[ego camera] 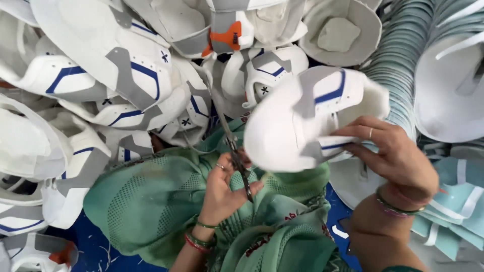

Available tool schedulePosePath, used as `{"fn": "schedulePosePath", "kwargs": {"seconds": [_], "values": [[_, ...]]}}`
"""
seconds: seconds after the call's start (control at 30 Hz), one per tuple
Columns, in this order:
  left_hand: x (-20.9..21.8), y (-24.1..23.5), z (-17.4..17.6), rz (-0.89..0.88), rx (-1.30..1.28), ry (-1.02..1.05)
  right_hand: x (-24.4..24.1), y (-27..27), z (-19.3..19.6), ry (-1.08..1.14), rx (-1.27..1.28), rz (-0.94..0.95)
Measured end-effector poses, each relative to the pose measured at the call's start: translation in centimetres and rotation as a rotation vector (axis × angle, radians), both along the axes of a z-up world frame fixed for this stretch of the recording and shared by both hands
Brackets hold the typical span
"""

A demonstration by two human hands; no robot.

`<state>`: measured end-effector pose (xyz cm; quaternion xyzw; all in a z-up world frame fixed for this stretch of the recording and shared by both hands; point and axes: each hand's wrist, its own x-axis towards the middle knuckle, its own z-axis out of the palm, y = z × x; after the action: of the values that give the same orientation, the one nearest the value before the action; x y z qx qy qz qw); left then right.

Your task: The person trims excess material and loose threads from shoe uppers using scissors.

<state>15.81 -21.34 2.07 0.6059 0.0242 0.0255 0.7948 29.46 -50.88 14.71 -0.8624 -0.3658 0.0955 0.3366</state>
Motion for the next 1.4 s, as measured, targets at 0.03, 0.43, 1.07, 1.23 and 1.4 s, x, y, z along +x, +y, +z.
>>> {"fn": "schedulePosePath", "kwargs": {"seconds": [0.03, 0.43, 1.07, 1.23, 1.4], "values": [[0.3, -0.1, -0.2, -0.008, 0.002, 0.001, 0.8, -0.9, -0.4, 0.001, 0.002, -0.008], [-1.5, -1.3, -2.6, 0.042, 0.388, 0.169, 4.2, 2.5, -12.1, -0.488, -0.204, 0.035], [-0.1, 1.1, -5.6, -0.006, 1.154, -0.035, -1.9, 3.6, -18.0, -0.225, 0.141, -0.569], [1.5, 0.9, -5.1, -0.046, 1.312, -0.158, -2.0, 2.8, -18.8, 0.059, 0.255, -0.645], [2.6, 0.1, -5.4, -0.087, 1.401, -0.151, -1.8, 2.2, -19.3, 0.075, 0.308, -0.565]]}}
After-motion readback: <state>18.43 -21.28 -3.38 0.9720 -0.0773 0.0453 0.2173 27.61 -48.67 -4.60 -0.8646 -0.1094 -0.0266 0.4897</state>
